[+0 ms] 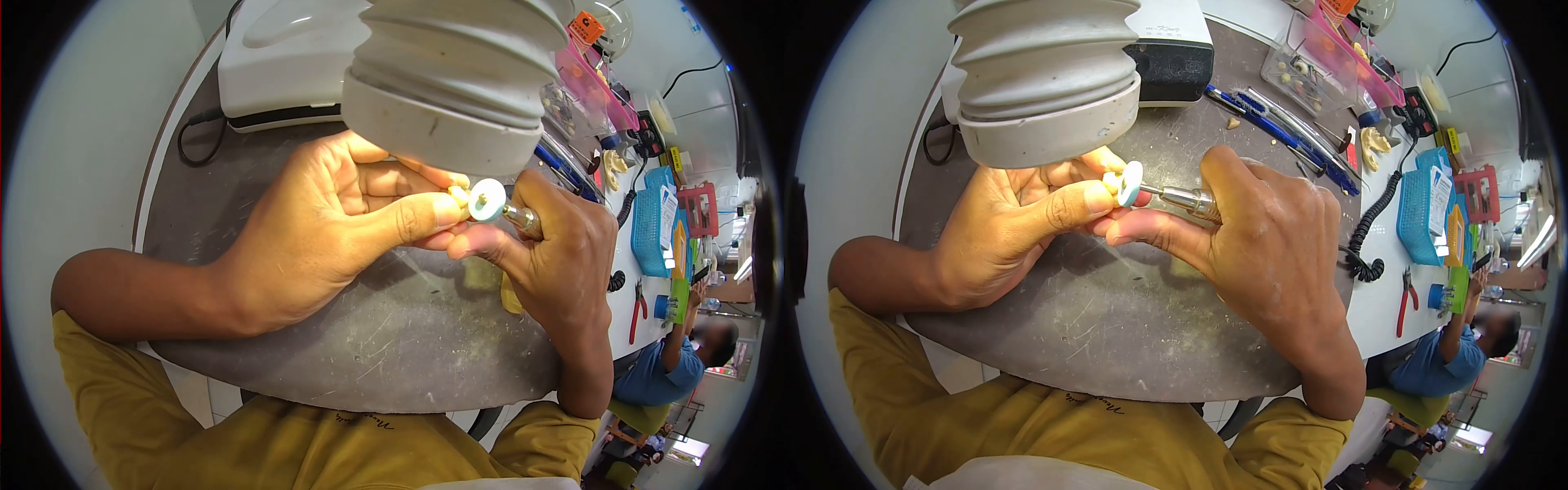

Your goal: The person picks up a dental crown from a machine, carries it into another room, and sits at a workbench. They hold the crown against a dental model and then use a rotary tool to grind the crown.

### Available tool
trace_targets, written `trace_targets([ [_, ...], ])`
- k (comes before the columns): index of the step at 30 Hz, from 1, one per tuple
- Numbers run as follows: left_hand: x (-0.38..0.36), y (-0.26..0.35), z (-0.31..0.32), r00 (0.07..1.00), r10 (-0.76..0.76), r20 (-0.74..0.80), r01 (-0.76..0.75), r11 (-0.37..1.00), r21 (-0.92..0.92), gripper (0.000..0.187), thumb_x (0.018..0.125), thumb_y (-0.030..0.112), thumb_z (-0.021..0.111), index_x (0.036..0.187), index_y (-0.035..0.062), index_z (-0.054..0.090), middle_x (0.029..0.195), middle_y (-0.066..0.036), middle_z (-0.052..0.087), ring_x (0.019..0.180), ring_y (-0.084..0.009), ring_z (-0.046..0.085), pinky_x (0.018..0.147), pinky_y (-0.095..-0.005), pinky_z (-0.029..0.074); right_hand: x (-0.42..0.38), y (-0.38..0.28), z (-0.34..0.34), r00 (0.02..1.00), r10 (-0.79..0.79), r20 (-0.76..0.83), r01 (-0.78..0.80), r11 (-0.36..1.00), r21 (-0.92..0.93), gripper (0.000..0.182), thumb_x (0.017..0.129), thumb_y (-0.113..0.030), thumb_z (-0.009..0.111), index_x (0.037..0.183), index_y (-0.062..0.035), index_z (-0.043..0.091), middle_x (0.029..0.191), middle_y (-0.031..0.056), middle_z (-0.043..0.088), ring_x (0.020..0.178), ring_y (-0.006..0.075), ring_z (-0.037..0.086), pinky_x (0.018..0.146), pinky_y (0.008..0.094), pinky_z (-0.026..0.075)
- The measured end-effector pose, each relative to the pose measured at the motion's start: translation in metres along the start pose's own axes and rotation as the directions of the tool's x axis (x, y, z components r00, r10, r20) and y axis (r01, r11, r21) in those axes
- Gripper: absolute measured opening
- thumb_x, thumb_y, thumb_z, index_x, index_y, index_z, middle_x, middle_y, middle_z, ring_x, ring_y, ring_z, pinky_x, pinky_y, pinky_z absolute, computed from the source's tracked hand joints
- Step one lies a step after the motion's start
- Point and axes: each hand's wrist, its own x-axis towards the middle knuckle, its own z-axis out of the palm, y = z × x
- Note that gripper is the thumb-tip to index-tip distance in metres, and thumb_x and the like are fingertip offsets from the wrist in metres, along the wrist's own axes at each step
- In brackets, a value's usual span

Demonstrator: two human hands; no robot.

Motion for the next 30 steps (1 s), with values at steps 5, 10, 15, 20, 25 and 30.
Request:
trace_targets([
  [5,-0.0008,0.0022,0.0007,1.0,-0.017,0.001,0.017,1.0,-0.009,0.022,0.089,0.007,0.055,0.106,-0.0069,0.054,0.097,-0.014,0.062,0.087,-0.0153,0.062,0.077,-0.0279,0.052,-0.0009,0.002,-0.0018,1.0,-0.006,0.025,0.006,1.0,-0.005,0.056,0.059,-0.056,0.072,0.073,-0.0036,0.059,0.051,0.0079,0.051,0.042,0.021,0.048,0.043,0.0309,0.037],
  [10,-0.0008,0.0017,-0.0001,0.999,-0.037,-0.009,0.037,0.999,0.001,0.022,0.089,0.006,0.056,0.106,-0.007,0.055,0.096,-0.014,0.062,0.086,-0.0152,0.061,0.077,-0.0276,0.052,-0.0006,0.001,0.0001,0.999,-0.026,0.017,0.026,1.0,0.004,0.058,0.059,-0.057,0.071,0.075,-0.0032,0.059,0.052,0.008,0.051,0.043,0.0226,0.05,0.044,0.0312,0.038],
  [15,-0.0006,0.0021,0.0013,0.998,-0.049,-0.024,0.049,0.999,0.005,0.021,0.088,0.005,0.056,0.106,-0.0071,0.054,0.096,-0.014,0.062,0.085,-0.0155,0.061,0.077,-0.0277,0.053,-0.0009,0.0025,-0.0002,1.0,-0.026,0.009,0.026,1.0,-0.001,0.059,0.058,-0.058,0.071,0.076,-0.0033,0.058,0.052,0.008,0.052,0.045,0.0236,0.052,0.045,0.0318,0.039],
  [20,-0.0004,0.0019,-0.0003,0.999,-0.044,-0.006,0.044,0.999,0.014,0.021,0.088,0.005,0.056,0.106,-0.0073,0.054,0.097,-0.014,0.061,0.087,-0.0163,0.062,0.077,-0.0276,0.053,0.0001,0.0004,-0.003,0.997,0.03,0.073,-0.03,1.0,-0.01,0.059,0.058,-0.058,0.071,0.08,-0.0042,0.061,0.056,0.0082,0.056,0.047,0.0234,0.055,0.046,0.0316,0.041],
  [25,-0.0012,0.0028,-0.0003,0.998,-0.07,-0.004,0.07,0.997,0.013,0.021,0.089,0.004,0.055,0.106,-0.0074,0.054,0.097,-0.014,0.061,0.087,-0.0165,0.062,0.077,-0.0272,0.053,-0.0012,0.0027,0.0011,0.999,-0.035,0.014,0.035,0.999,-0.018,0.059,0.057,-0.058,0.071,0.079,-0.0044,0.06,0.053,0.0067,0.053,0.045,0.0228,0.052,0.045,0.0314,0.04],
  [30,-0.0006,0.0015,-0.0004,0.998,-0.068,0.0,0.068,0.998,0.002,0.02,0.088,0.004,0.055,0.105,-0.0076,0.055,0.097,-0.014,0.061,0.086,-0.0167,0.062,0.077,-0.0271,0.053,-0.0002,0.0021,-0.0026,0.997,0.019,0.08,-0.017,1.0,-0.026,0.06,0.056,-0.058,0.071,0.08,-0.0042,0.06,0.053,0.0064,0.054,0.046,0.0227,0.054,0.046,0.0315,0.041],
])
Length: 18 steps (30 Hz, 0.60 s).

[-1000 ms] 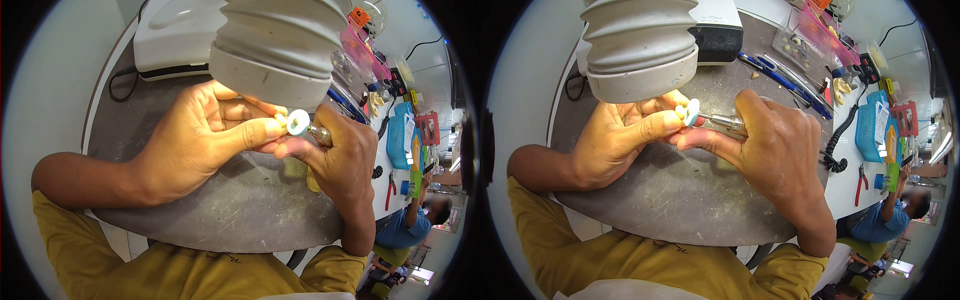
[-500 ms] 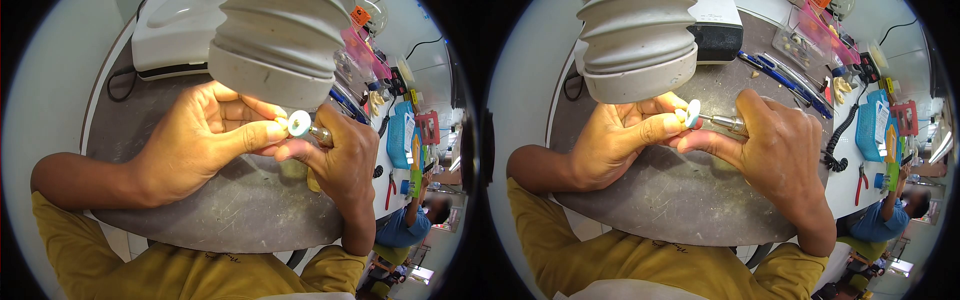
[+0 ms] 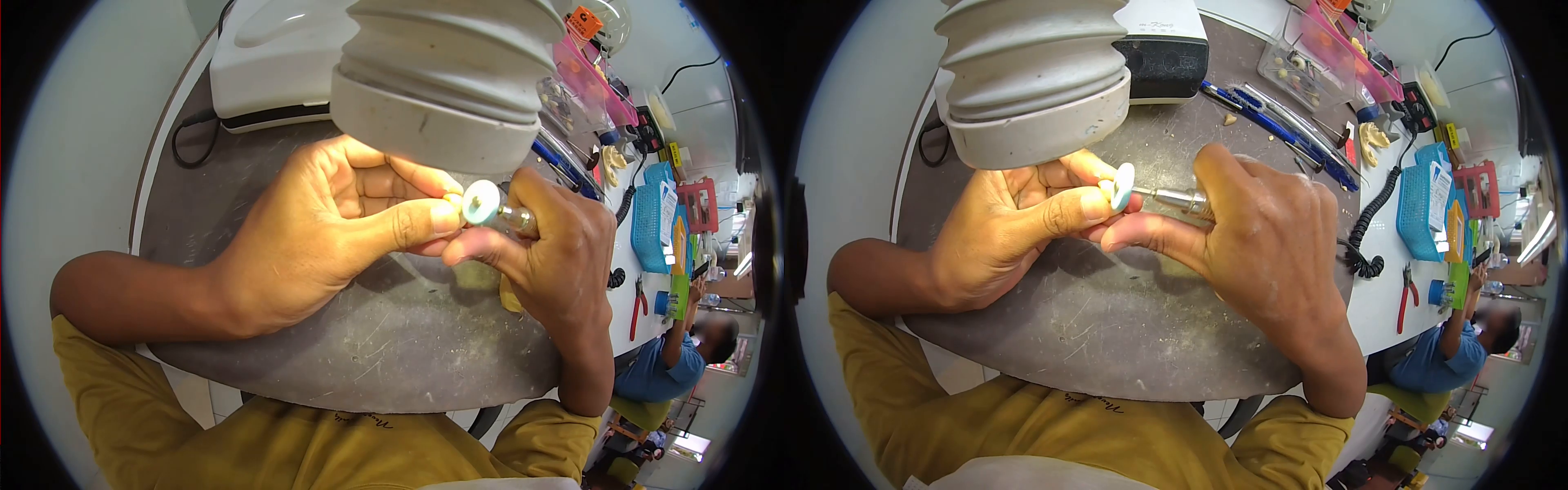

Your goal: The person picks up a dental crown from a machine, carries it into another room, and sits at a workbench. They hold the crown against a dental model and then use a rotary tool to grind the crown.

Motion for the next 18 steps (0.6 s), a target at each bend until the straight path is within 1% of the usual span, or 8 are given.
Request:
trace_targets([
  [2,-0.0006,0.0021,0.0012,1.0,-0.008,-0.003,0.008,1.0,0.009,0.02,0.088,0.004,0.055,0.105,-0.0075,0.055,0.097,-0.014,0.061,0.086,-0.0165,0.062,0.077,-0.0273,0.053,-0.0002,-0.0021,0.003,0.997,-0.058,-0.056,0.06,0.998,0.026,0.06,0.056,-0.058,0.071,0.079,-0.004,0.06,0.054,0.0066,0.054,0.047,0.0222,0.054,0.046,0.0318,0.041],
  [5,-0.0003,0.002,0.0006,1.0,-0.027,-0.003,0.027,0.999,0.02,0.019,0.088,0.004,0.056,0.104,-0.0072,0.055,0.096,-0.014,0.062,0.086,-0.0163,0.062,0.078,-0.0276,0.052,0.0001,0.0004,0.0011,0.999,-0.025,-0.027,0.026,1.0,0.005,0.06,0.055,-0.058,0.071,0.079,-0.0041,0.06,0.054,0.0065,0.054,0.047,0.0221,0.054,0.046,0.0318,0.041],
  [7,0.0001,0.0027,0.0006,0.999,-0.034,0.0,0.034,0.999,0.024,0.019,0.088,0.004,0.056,0.104,-0.007,0.056,0.095,-0.014,0.062,0.087,-0.0163,0.062,0.079,-0.0277,0.052,0.0003,0.0006,0.0016,0.999,-0.035,-0.03,0.034,0.999,-0.003,0.06,0.055,-0.058,0.071,0.078,-0.0041,0.06,0.054,0.0065,0.054,0.047,0.0222,0.054,0.046,0.0318,0.041],
  [9,0.0,0.0038,0.002,1.0,-0.023,0.01,0.023,1.0,-0.014,0.018,0.088,0.004,0.057,0.102,-0.0066,0.056,0.095,-0.014,0.062,0.087,-0.0162,0.062,0.079,-0.0279,0.051,-0.0002,0.0006,0.0018,0.999,-0.042,-0.03,0.041,0.999,-0.009,0.059,0.055,-0.058,0.071,0.078,-0.0042,0.06,0.054,0.0066,0.054,0.046,0.0222,0.054,0.046,0.0318,0.041],
  [12,-0.0006,-0.0015,0.0014,1.0,0.007,-0.013,-0.007,1.0,0.014,0.017,0.087,0.005,0.058,0.1,-0.0062,0.057,0.095,-0.014,0.062,0.087,-0.0162,0.062,0.079,-0.0277,0.051,0.0003,0.001,0.0011,0.999,-0.041,-0.023,0.041,0.999,-0.008,0.06,0.055,-0.058,0.072,0.078,-0.0045,0.06,0.054,0.0067,0.055,0.047,0.0225,0.055,0.046,0.032,0.041],
  [15,0.0001,0.0013,0.0011,1.0,-0.02,-0.01,0.02,1.0,0.024,0.018,0.087,0.005,0.058,0.101,-0.0061,0.056,0.096,-0.015,0.062,0.087,-0.0164,0.062,0.079,-0.0274,0.052,0.0007,0.0013,0.0026,0.997,-0.063,-0.05,0.063,0.998,-0.005,0.06,0.053,-0.06,0.071,0.074,-0.0044,0.058,0.051,0.006,0.051,0.044,0.0205,0.051,0.044,0.0313,0.039],
  [17,-0.0002,0.0036,0.0016,1.0,-0.018,0.001,0.018,1.0,0.009,0.018,0.088,0.005,0.058,0.101,-0.0062,0.055,0.096,-0.015,0.062,0.088,-0.0167,0.062,0.079,-0.0274,0.052,0.0005,0.0026,0.0018,0.996,-0.032,-0.089,0.032,0.999,-0.002,0.062,0.052,-0.062,0.07,0.068,-0.0044,0.053,0.047,0.0049,0.046,0.04,0.0183,0.044,0.041,0.0304,0.035],
  [18,-0.0002,0.0042,0.0017,1.0,-0.015,0.011,0.015,1.0,-0.006,0.018,0.088,0.005,0.057,0.102,-0.0062,0.055,0.097,-0.016,0.061,0.088,-0.017,0.062,0.078,-0.0275,0.053,0.0005,0.0023,0.0024,0.995,-0.032,-0.089,0.032,0.999,-0.002,0.062,0.052,-0.062,0.07,0.068,-0.0044,0.053,0.047,0.0049,0.046,0.04,0.0183,0.044,0.041,0.0304,0.035],
])
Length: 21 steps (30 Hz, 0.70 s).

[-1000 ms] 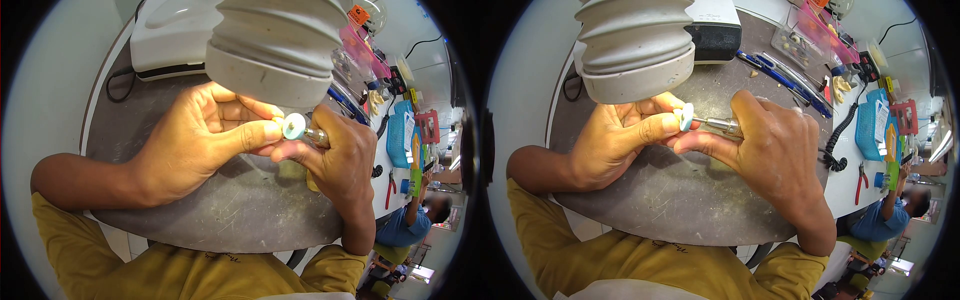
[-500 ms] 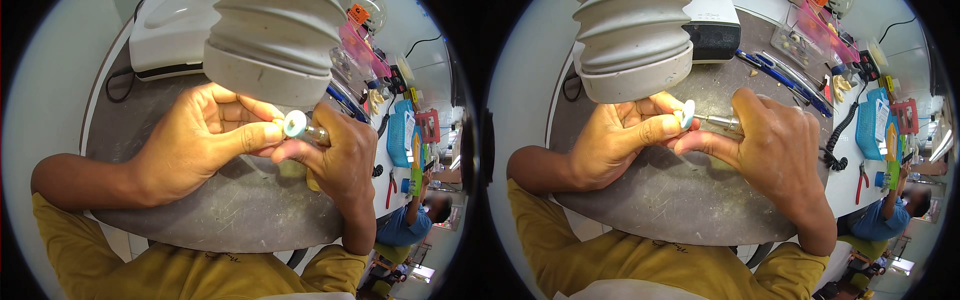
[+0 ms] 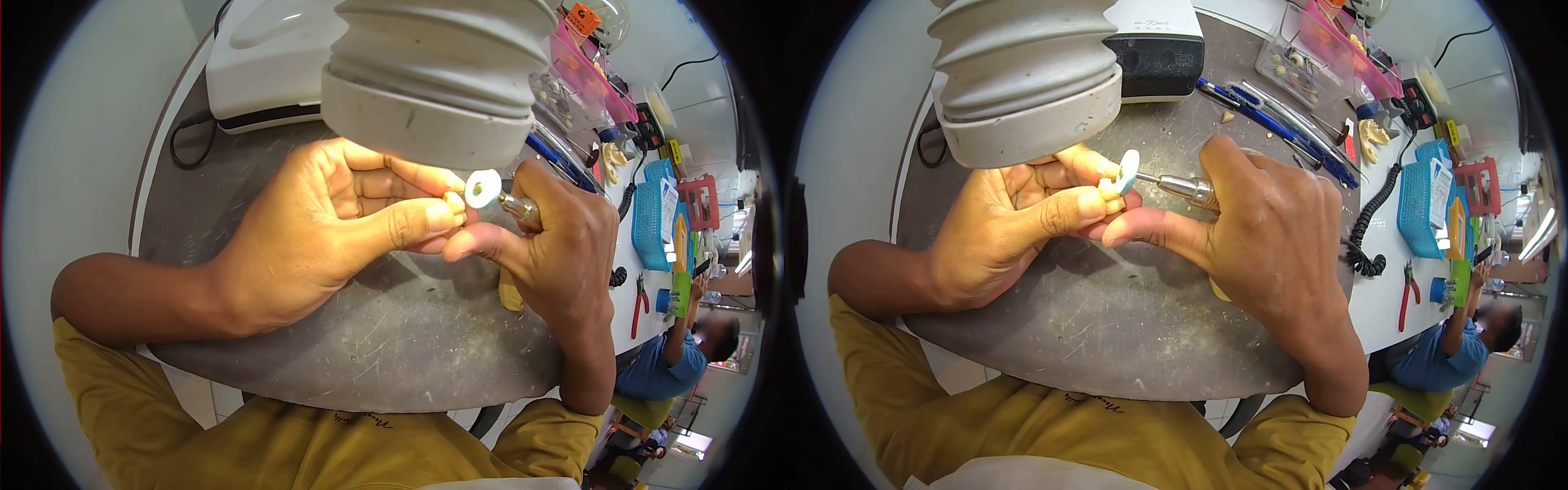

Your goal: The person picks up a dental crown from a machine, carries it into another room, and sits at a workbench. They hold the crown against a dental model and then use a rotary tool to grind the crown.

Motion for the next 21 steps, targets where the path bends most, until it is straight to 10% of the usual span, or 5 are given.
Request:
trace_targets([
  [21,-0.0008,-0.0004,0.0019,1.0,-0.011,0.007,0.011,1.0,-0.02,0.019,0.089,0.005,0.055,0.104,-0.0062,0.055,0.1,-0.015,0.061,0.09,-0.0167,0.061,0.081,-0.0276,0.051,-0.0006,-0.0012,0.0005,0.997,-0.028,-0.066,0.029,1.0,0.012,0.063,0.053,-0.063,0.07,0.063,-0.0057,0.046,0.045,0.0042,0.041,0.038,0.0168,0.038,0.039,0.0306,0.032],
])
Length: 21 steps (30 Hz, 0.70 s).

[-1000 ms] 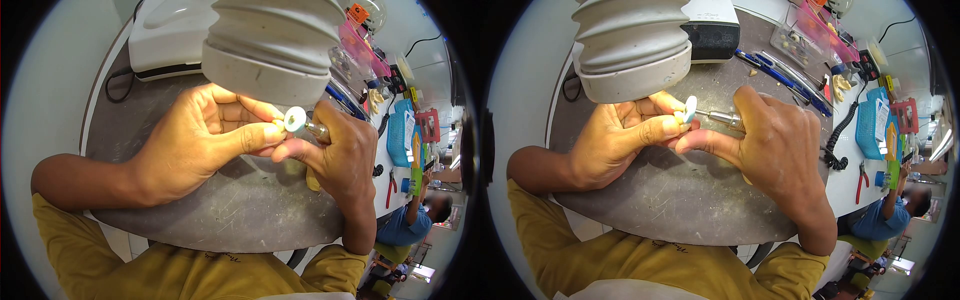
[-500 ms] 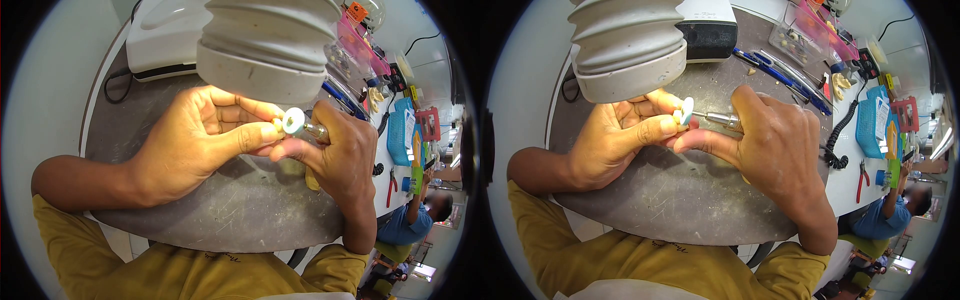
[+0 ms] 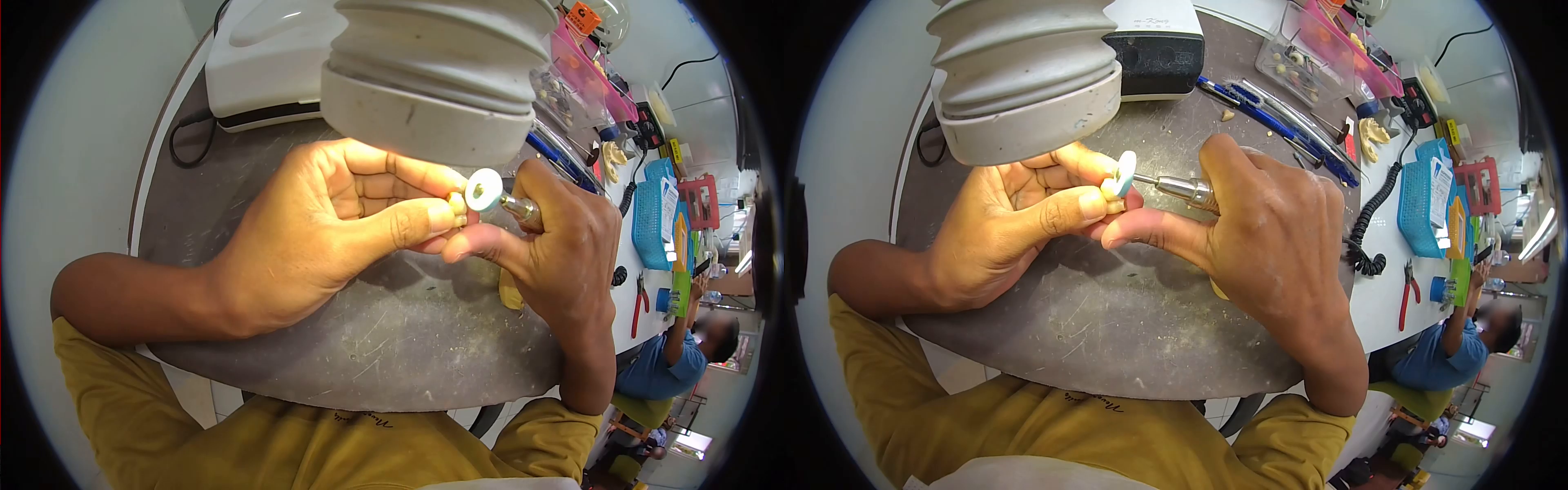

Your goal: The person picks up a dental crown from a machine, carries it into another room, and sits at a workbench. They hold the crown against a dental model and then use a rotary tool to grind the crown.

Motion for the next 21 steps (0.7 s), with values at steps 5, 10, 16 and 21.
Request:
trace_targets([
  [5,-0.0012,0.0006,-0.0004,1.0,-0.012,0.0,0.012,1.0,-0.004,0.019,0.089,0.005,0.056,0.104,-0.0061,0.055,0.1,-0.015,0.061,0.091,-0.0167,0.061,0.08,-0.0271,0.051,-0.0002,0.0007,0.0033,1.0,-0.031,0.003,0.031,0.999,0.009,0.061,0.053,-0.061,0.071,0.064,-0.0053,0.048,0.047,0.0048,0.045,0.039,0.0173,0.043,0.039,0.0297,0.034],
  [10,0.0002,-0.0011,-0.0018,1.0,-0.027,0.009,0.027,0.999,0.032,0.02,0.089,0.005,0.055,0.106,-0.0059,0.054,0.101,-0.015,0.061,0.091,-0.0162,0.061,0.079,-0.026,0.051,-0.0001,0.0027,0.0007,0.999,-0.029,0.043,0.028,0.999,0.036,0.06,0.054,-0.06,0.072,0.065,-0.0051,0.05,0.049,0.0047,0.048,0.04,0.0162,0.045,0.04,0.0291,0.035],
  [16,0.0011,0.004,-0.0035,0.995,-0.083,0.046,0.083,0.996,-0.008,0.023,0.09,0.007,0.055,0.109,-0.0039,0.051,0.098,-0.013,0.06,0.084,-0.0122,0.061,0.076,-0.0244,0.051,-0.0002,0.0068,-0.0021,0.998,-0.034,0.056,0.032,0.999,0.032,0.06,0.053,-0.059,0.074,0.066,-0.0051,0.052,0.05,0.0047,0.049,0.04,0.0149,0.044,0.041,0.0289,0.035],
  [21,0.0003,0.0053,-0.0016,0.991,-0.127,0.042,0.131,0.986,-0.105,0.02,0.09,0.008,0.056,0.107,-0.0017,0.052,0.095,-0.011,0.06,0.08,-0.01,0.06,0.074,-0.0225,0.051,-0.0018,0.0072,-0.001,0.998,-0.019,0.068,0.017,0.999,0.032,0.059,0.052,-0.058,0.075,0.065,-0.0054,0.05,0.05,0.0045,0.048,0.041,0.0157,0.044,0.041,0.0293,0.035],
])
